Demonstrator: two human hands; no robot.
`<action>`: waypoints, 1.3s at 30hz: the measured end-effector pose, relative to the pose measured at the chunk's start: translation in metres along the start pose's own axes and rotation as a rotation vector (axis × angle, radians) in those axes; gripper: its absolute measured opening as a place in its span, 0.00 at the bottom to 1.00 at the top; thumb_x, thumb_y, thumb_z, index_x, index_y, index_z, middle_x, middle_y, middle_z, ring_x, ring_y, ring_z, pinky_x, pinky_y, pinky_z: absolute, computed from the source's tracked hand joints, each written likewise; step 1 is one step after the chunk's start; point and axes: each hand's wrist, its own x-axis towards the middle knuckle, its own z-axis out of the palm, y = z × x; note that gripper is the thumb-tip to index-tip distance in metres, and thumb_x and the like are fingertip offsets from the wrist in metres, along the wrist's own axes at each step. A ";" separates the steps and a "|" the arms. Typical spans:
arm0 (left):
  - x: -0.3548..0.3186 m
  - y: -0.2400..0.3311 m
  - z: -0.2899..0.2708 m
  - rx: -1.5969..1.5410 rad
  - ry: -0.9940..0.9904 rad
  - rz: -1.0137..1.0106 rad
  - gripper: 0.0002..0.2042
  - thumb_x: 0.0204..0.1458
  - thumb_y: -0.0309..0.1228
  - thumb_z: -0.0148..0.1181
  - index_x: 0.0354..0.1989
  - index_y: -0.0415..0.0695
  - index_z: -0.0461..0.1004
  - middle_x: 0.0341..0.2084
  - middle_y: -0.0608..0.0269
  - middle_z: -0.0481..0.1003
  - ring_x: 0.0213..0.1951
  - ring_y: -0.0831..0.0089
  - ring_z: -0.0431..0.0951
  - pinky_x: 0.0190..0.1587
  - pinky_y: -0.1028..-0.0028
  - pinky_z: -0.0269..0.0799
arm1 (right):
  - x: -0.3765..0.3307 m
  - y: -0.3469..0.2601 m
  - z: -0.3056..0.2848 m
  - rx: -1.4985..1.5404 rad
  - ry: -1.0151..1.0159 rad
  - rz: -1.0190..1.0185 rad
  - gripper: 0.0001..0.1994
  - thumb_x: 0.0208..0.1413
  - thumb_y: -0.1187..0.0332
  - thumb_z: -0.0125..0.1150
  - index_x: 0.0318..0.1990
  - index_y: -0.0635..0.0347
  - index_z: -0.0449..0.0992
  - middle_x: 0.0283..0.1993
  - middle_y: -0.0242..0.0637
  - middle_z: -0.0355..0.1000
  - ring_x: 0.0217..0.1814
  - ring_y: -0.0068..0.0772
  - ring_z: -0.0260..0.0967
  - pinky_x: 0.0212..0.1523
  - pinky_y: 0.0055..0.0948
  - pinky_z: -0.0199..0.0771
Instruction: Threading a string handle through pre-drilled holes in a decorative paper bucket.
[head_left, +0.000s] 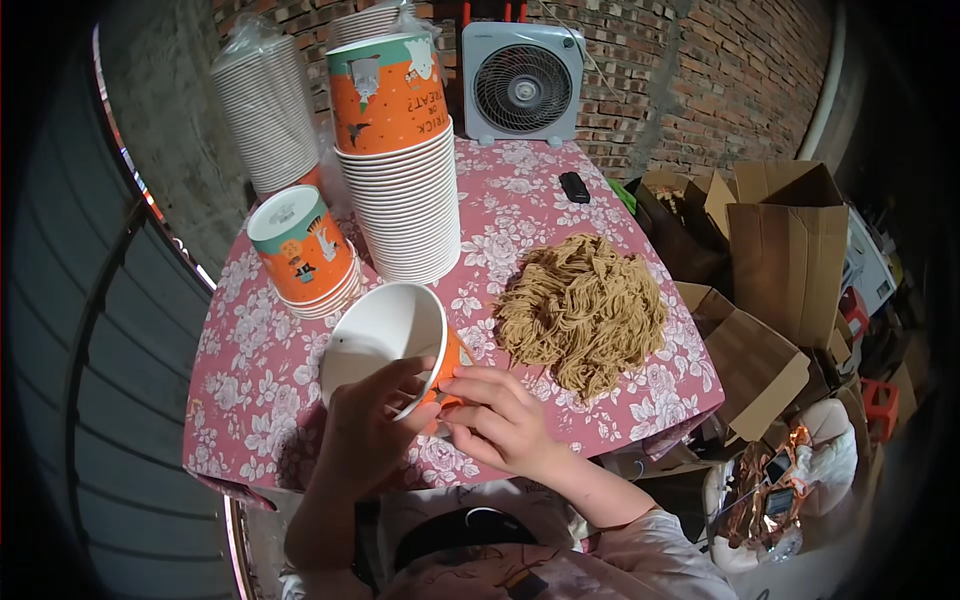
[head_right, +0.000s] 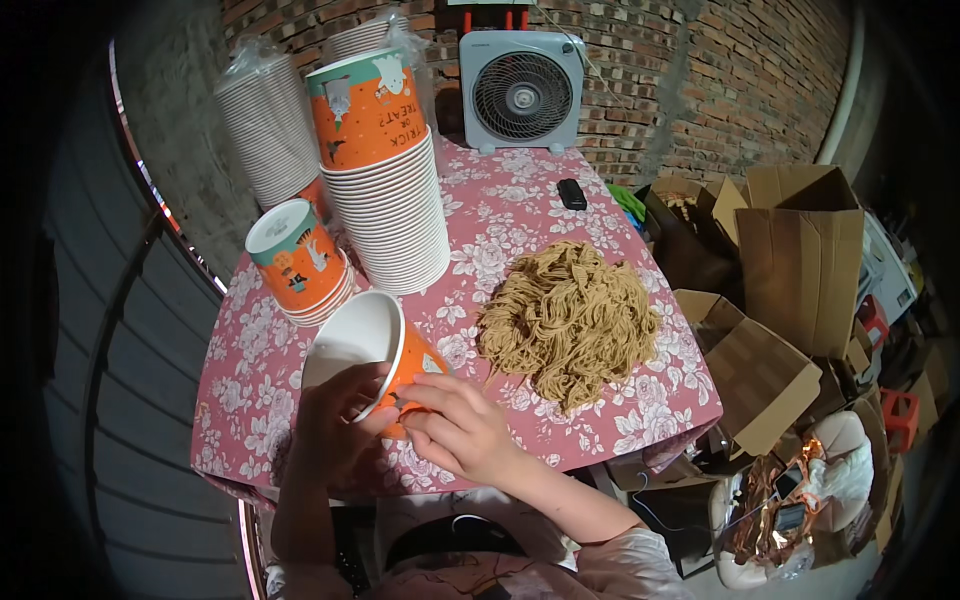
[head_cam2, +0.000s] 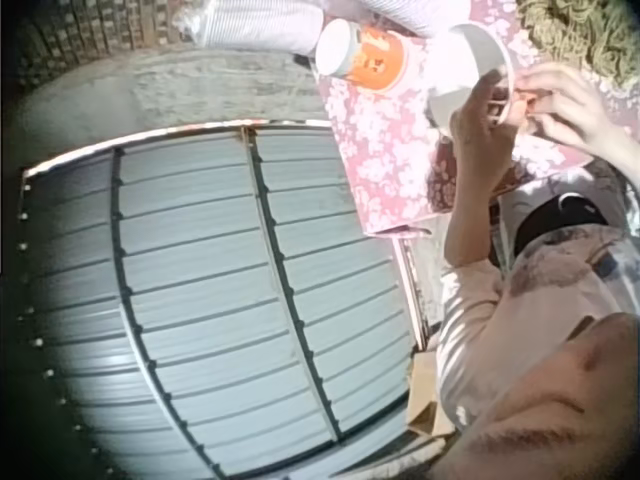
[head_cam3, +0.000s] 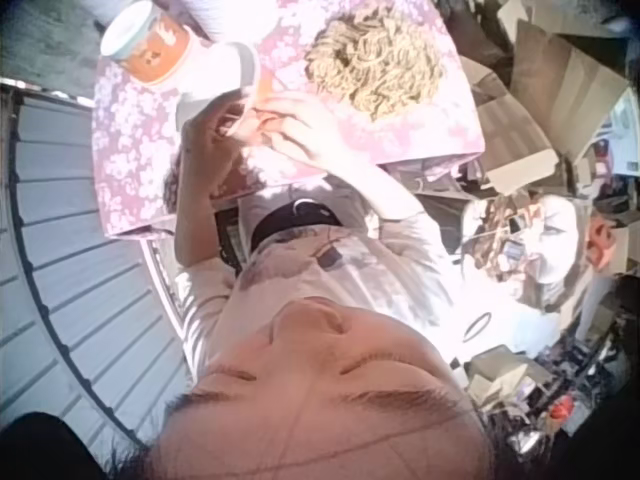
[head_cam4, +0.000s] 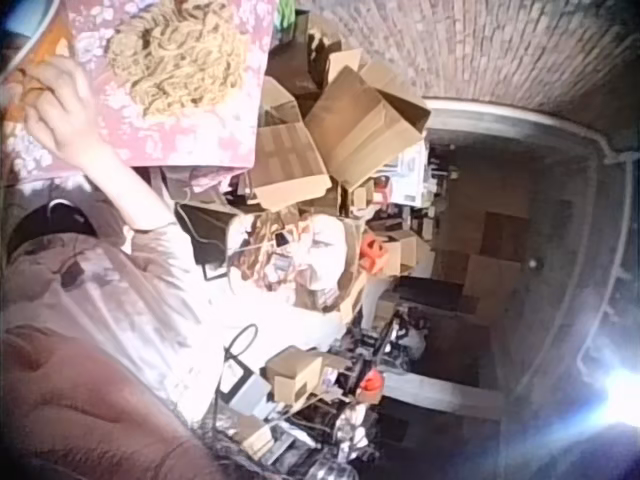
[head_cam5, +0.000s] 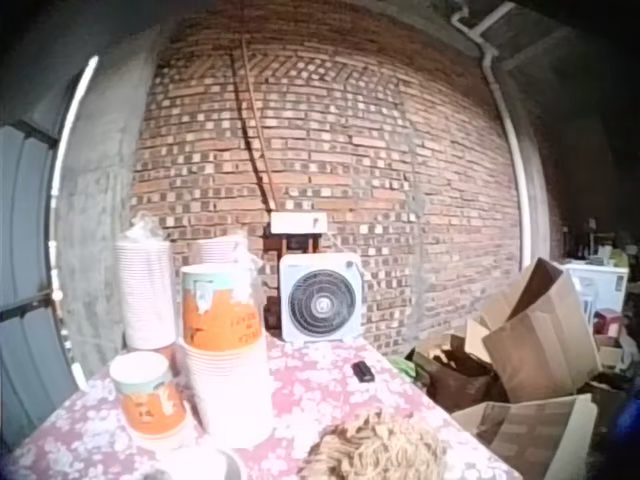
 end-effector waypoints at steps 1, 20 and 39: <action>-0.001 0.000 -0.001 0.000 0.003 -0.001 0.19 0.54 0.24 0.66 0.56 0.42 0.75 0.33 0.56 0.82 0.36 0.70 0.86 0.37 0.72 0.80 | 0.000 -0.002 0.001 -0.001 0.009 0.012 0.08 0.45 0.75 0.70 0.36 0.60 0.80 0.53 0.41 0.77 0.54 0.48 0.76 0.51 0.39 0.80; -0.002 -0.005 -0.004 -0.015 0.013 0.035 0.16 0.53 0.24 0.66 0.51 0.42 0.77 0.26 0.60 0.82 0.30 0.78 0.84 0.34 0.76 0.77 | 0.011 -0.019 -0.006 0.028 -0.055 0.137 0.07 0.47 0.77 0.68 0.36 0.62 0.81 0.53 0.43 0.79 0.53 0.43 0.79 0.51 0.36 0.80; -0.001 -0.035 0.015 -0.270 -0.036 0.055 0.24 0.49 0.23 0.73 0.56 0.42 0.76 0.38 0.54 0.84 0.40 0.73 0.86 0.41 0.76 0.80 | 0.023 -0.015 -0.005 0.013 0.137 0.247 0.08 0.51 0.80 0.69 0.39 0.65 0.81 0.43 0.41 0.77 0.36 0.28 0.77 0.27 0.23 0.79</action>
